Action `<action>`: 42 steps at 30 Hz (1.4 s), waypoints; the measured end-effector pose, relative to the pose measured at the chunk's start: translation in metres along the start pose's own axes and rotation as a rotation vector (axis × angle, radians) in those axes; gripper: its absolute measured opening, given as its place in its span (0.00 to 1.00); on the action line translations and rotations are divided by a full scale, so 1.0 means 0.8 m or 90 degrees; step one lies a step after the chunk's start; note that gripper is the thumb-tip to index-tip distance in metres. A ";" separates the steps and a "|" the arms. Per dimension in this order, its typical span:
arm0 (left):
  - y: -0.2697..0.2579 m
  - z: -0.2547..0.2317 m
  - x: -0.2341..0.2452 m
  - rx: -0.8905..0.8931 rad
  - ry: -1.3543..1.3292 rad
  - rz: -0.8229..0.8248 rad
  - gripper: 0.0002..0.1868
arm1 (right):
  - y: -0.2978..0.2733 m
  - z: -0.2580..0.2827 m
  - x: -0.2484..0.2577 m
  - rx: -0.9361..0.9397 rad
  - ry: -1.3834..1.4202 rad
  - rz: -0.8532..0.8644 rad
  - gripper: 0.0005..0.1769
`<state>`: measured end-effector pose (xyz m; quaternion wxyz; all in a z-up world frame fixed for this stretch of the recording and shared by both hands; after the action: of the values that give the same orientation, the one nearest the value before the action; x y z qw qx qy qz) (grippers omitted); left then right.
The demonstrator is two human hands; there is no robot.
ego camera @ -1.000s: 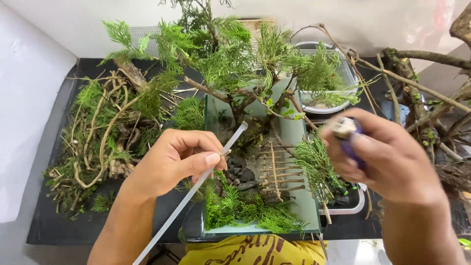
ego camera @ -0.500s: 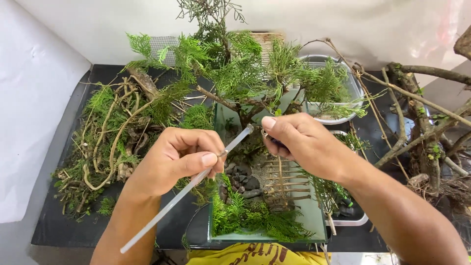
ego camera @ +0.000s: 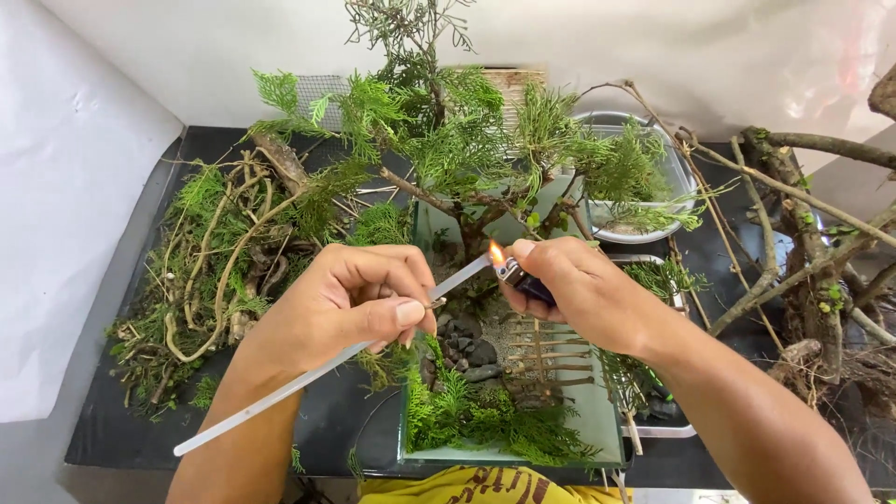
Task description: Refining the structure of a miniature landscape inside a glass tank by arranging branches, moss, and plants, and using a lighter to melt a plastic rod for securing parts.
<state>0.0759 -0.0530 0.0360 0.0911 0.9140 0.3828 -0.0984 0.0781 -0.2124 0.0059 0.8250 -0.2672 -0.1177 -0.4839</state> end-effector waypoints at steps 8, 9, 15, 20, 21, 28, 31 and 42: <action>-0.001 -0.001 -0.005 0.004 0.014 0.004 0.15 | -0.001 -0.002 0.001 -0.025 0.007 -0.003 0.32; 0.000 0.000 -0.004 0.004 0.021 0.004 0.15 | -0.001 -0.003 0.002 -0.028 -0.004 -0.005 0.32; 0.000 0.002 -0.002 0.003 0.023 -0.001 0.15 | 0.003 -0.008 -0.001 -0.018 0.007 -0.007 0.32; 0.001 0.004 0.000 0.004 0.015 -0.005 0.15 | 0.002 -0.007 0.001 -0.025 0.010 -0.010 0.33; 0.001 0.003 0.000 0.004 0.015 -0.007 0.15 | 0.001 -0.007 0.002 -0.030 0.007 -0.012 0.33; 0.002 0.001 -0.001 -0.003 0.012 -0.003 0.15 | 0.001 -0.009 0.001 -0.037 0.005 -0.012 0.32; 0.002 0.002 -0.001 0.001 0.003 -0.004 0.14 | 0.000 -0.010 0.001 -0.052 0.009 -0.014 0.33; 0.002 0.004 0.001 0.000 0.008 -0.006 0.15 | 0.001 -0.011 0.000 -0.065 0.014 -0.013 0.32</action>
<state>0.0772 -0.0541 0.0326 0.0882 0.9129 0.3875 -0.0932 0.0782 -0.2169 -0.0014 0.8066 -0.3023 -0.0867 -0.5005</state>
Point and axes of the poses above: each hand's wrist, its own y-axis towards the middle knuckle, its own x-axis out of the back of the hand, z = x × y, the point moved 10 cm from there along y, towards the middle knuckle, and after that the axes turned 9 degrees about -y, right-handed, at the moved point
